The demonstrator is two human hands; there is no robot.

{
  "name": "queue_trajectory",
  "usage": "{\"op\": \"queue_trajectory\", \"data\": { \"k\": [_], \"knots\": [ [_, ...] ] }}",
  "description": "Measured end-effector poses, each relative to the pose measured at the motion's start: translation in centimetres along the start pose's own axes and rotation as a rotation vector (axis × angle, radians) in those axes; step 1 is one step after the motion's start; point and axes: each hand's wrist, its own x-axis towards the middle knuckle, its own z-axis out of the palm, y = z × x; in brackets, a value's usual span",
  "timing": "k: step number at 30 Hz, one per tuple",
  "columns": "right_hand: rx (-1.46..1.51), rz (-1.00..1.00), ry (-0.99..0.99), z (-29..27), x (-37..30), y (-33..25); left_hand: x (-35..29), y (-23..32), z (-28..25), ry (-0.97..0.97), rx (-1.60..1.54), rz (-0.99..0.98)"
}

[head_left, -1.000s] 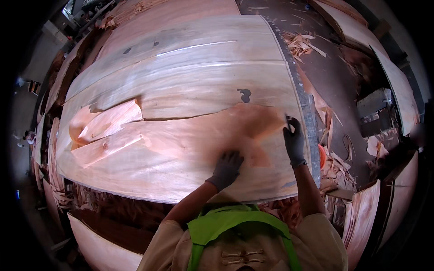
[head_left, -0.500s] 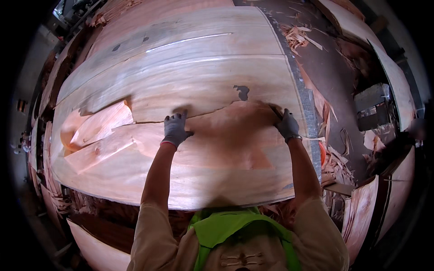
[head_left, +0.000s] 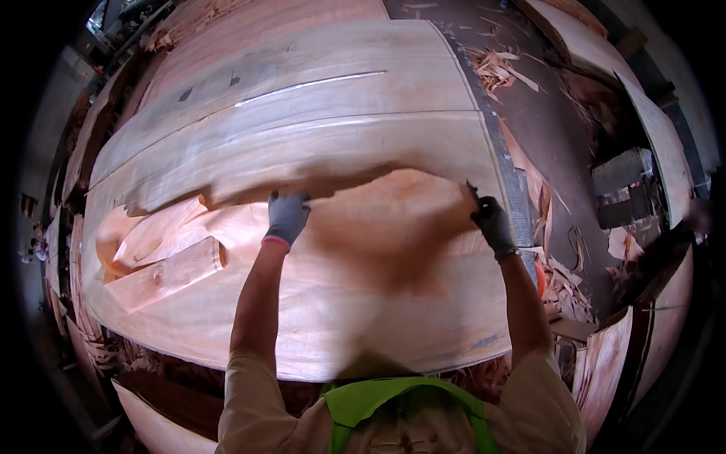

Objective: The person patches defects in a wood veneer sheet by cutting out damaged sections with a utility knife and applying tape to the gaps.

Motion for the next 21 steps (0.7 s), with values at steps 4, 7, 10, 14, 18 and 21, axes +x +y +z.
{"op": "queue_trajectory", "data": {
  "k": [4, 7, 10, 14, 18, 21],
  "knots": [
    [-0.132, 0.066, 0.043, 0.8, 4.9, -1.4, 3.5, 5.2, -1.3, 0.353, 0.355, -0.049],
    [-0.220, 0.049, 0.037, 2.8, 7.4, -1.4, 1.7, 6.7, 3.0, 0.182, 0.159, 0.058],
    [-0.314, 0.115, -0.029, 3.9, 8.5, -4.9, -1.0, 7.1, 5.5, 0.188, 0.114, 0.092],
    [-0.382, 0.108, 0.043, 2.9, 10.0, -4.3, 1.0, 8.5, 7.1, 0.224, 0.059, 0.089],
    [-0.435, -0.077, 0.232, 1.8, 10.1, -4.1, 3.7, 9.7, 7.6, 0.304, 0.078, 0.078],
    [-0.464, -0.326, 0.080, 3.3, 9.0, -6.6, 4.1, 9.5, 6.7, 0.271, 0.103, 0.061]
  ]
}}
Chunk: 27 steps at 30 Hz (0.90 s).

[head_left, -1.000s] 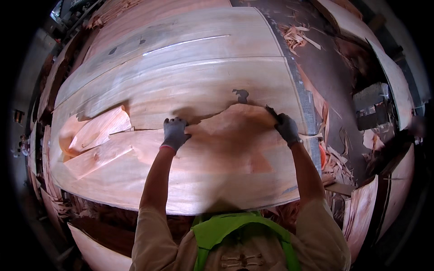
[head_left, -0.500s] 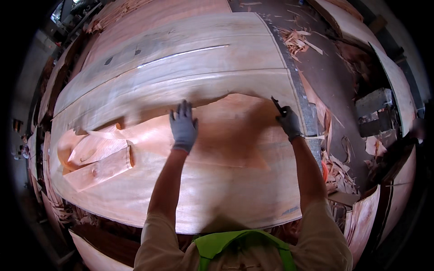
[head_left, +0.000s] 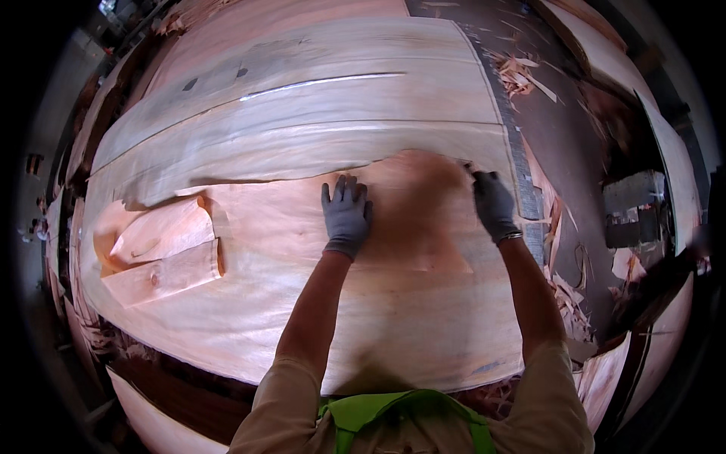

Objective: The person patches defects in a wood veneer sheet by cutting out damaged sections with a utility knife and applying tape to the gaps.

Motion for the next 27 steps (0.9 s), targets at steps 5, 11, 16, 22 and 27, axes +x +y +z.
{"op": "queue_trajectory", "data": {
  "k": [5, 11, 16, 22, 27],
  "knots": [
    [-0.048, -0.409, -0.314, 5.4, 1.9, -7.2, 0.1, -2.0, 2.4, 0.114, -0.093, -0.015],
    [-0.115, -0.646, -0.279, 10.9, 6.6, -11.9, 0.1, -0.8, 1.9, 0.198, -0.301, -0.208],
    [-0.210, -0.548, -0.480, 11.7, 7.7, -12.3, 0.5, -0.8, 1.3, 0.106, -0.223, -0.119],
    [-0.147, -0.415, -0.552, 8.3, 7.1, -5.3, 0.5, -0.7, 1.2, 0.031, -0.083, -0.081],
    [-0.263, -0.228, -0.618, 3.1, 2.5, 0.6, 0.6, -0.6, 1.3, 0.061, -0.049, -0.072]
  ]
}}
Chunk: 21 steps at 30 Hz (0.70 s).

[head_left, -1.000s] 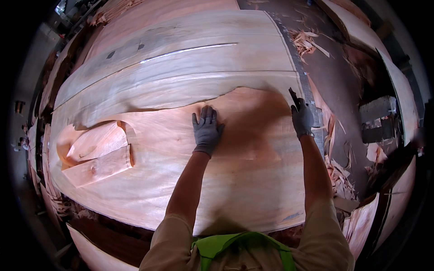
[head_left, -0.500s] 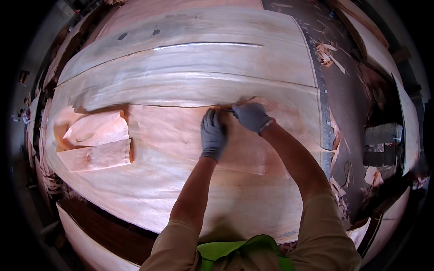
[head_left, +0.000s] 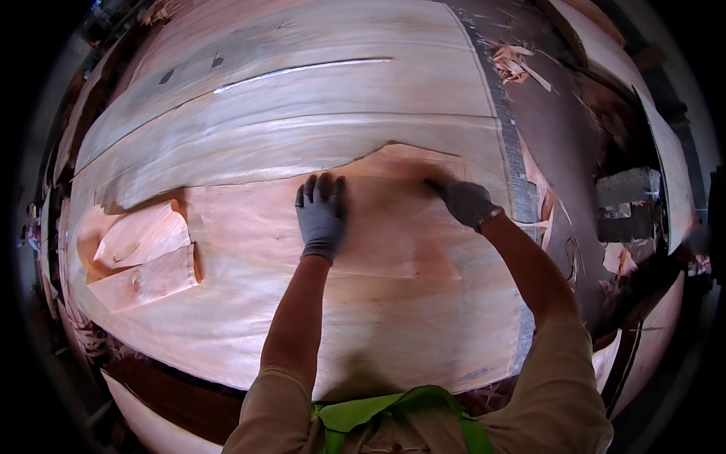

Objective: The person patches defects in a wood veneer sheet by cutting out damaged sections with a utility knife and applying tape to the gaps.

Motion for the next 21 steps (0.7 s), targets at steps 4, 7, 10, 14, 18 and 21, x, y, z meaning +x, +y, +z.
{"op": "queue_trajectory", "data": {
  "k": [4, 7, 10, 14, 18, 21],
  "knots": [
    [0.076, 0.292, 0.052, 0.9, -6.9, 0.9, -0.4, -0.5, 0.2, 0.009, -0.003, 0.014],
    [0.077, 0.396, 0.050, 5.0, -11.8, 3.5, -0.3, -0.2, -0.1, -0.016, -0.014, -0.006],
    [0.094, 0.515, 0.053, 5.6, -16.3, 1.9, -0.2, 0.4, -1.0, -0.021, -0.001, -0.050],
    [0.155, 0.582, 0.142, 4.1, -18.1, -1.1, -0.2, 0.0, -0.2, 0.035, -0.048, -0.008],
    [0.232, 0.272, 0.184, 2.3, -9.2, -9.1, -0.7, -0.2, 0.2, 0.018, -0.116, 0.029],
    [0.242, 0.206, 0.146, 2.8, -0.9, -15.4, -0.5, -0.7, 0.6, 0.011, -0.125, 0.027]
  ]
}}
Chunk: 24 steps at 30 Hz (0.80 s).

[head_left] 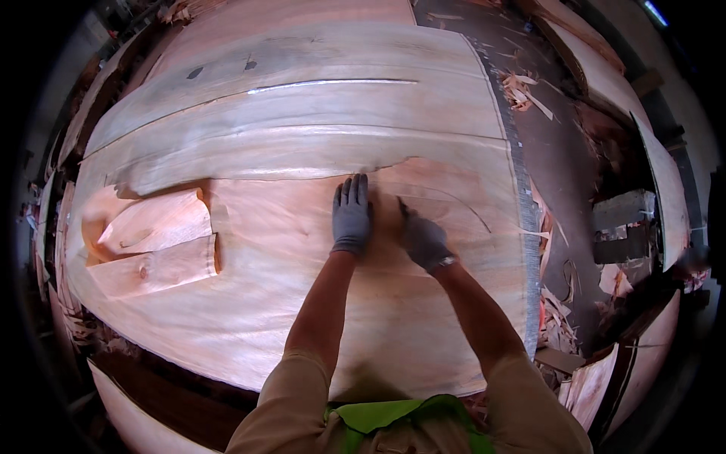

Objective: The person patches defects in a wood veneer sheet by cutting out damaged sections with a utility knife and applying tape to the gaps.

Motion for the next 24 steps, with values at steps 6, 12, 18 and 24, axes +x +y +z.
{"op": "queue_trajectory", "data": {
  "k": [6, 12, 18, 24],
  "knots": [
    [0.027, -0.017, 0.012, 0.9, 6.7, -5.6, 0.2, 0.3, 0.4, 0.041, -0.109, 0.020],
    [-0.202, -0.119, -0.017, 0.7, 4.6, -2.9, 0.3, -0.1, 0.8, -0.032, 0.001, 0.022],
    [-0.244, -0.195, -0.114, -2.2, -1.0, 6.2, 0.5, 0.3, 0.2, -0.052, 0.096, 0.065],
    [-0.582, -0.276, -0.339, -6.4, -0.7, 19.7, 0.4, 0.8, -0.4, -0.085, 0.106, 0.079]
  ]
}}
